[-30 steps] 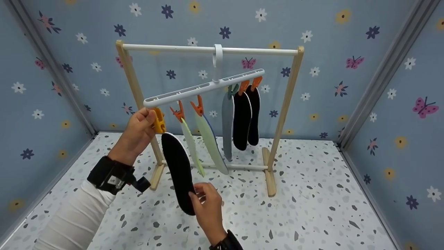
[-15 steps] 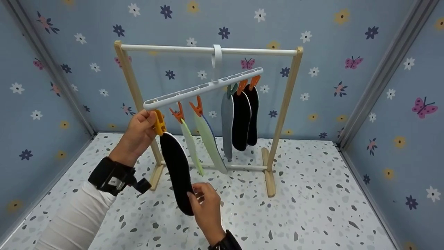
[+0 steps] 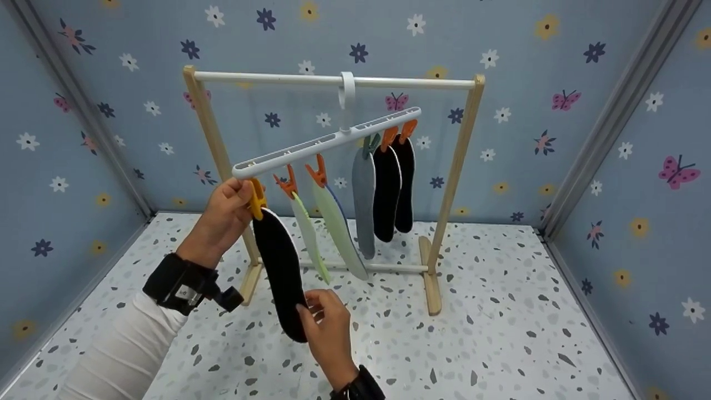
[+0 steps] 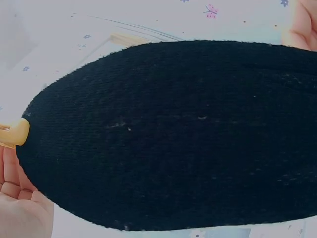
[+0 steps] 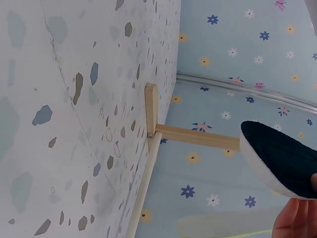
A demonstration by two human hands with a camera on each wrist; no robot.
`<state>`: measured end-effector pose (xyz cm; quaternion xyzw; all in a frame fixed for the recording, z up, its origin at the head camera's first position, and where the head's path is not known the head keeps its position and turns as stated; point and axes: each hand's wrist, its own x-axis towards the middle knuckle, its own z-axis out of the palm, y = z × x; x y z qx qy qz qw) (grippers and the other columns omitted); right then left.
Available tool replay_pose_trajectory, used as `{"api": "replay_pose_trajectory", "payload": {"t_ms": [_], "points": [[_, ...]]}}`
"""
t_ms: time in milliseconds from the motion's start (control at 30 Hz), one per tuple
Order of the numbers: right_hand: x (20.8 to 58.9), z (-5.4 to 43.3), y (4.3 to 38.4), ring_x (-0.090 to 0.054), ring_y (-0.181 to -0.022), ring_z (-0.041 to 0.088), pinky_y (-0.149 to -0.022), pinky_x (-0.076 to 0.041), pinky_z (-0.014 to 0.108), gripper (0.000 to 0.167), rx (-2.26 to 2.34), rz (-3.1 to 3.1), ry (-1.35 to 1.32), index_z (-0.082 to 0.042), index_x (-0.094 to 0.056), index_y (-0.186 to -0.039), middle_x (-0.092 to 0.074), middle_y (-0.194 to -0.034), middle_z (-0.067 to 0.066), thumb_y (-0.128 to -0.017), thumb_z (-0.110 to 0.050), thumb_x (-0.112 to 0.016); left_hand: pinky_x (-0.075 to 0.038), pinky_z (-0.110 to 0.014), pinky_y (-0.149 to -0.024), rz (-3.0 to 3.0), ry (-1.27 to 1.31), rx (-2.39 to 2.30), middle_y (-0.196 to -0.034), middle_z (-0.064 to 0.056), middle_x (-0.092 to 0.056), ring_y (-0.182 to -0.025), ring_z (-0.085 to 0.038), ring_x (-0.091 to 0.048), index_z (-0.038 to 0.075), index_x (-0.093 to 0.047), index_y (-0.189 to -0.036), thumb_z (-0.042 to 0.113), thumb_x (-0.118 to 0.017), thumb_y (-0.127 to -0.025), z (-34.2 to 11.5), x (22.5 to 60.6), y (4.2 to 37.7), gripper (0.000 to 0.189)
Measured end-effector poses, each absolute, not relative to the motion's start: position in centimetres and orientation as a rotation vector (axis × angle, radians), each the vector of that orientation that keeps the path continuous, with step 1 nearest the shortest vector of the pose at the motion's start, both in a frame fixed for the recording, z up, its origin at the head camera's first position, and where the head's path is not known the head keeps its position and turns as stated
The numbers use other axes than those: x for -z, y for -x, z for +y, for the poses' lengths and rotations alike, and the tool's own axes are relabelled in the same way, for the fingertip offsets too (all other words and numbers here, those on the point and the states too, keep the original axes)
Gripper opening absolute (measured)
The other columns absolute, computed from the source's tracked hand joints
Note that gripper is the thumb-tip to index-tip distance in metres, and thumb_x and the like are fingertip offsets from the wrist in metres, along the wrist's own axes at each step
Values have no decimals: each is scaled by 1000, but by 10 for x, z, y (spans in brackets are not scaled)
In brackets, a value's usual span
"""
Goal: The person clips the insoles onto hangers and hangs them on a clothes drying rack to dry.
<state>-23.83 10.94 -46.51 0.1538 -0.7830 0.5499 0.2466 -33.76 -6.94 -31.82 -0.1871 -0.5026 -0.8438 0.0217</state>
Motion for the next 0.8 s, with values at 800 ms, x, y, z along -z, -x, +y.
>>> {"api": "replay_pose_trajectory", "payload": {"t_ms": [800], "points": [[432, 96, 221, -61, -73, 17, -63, -52, 26, 15, -1532, -2216, -356, -2, -65, -93, -63, -82, 8, -81, 4, -69, -43, -23, -79, -1576, 528, 2645, -95, -4, -54, -85, -12, -51, 0, -52, -105, 14, -59, -93, -76, 329, 335, 20]]}}
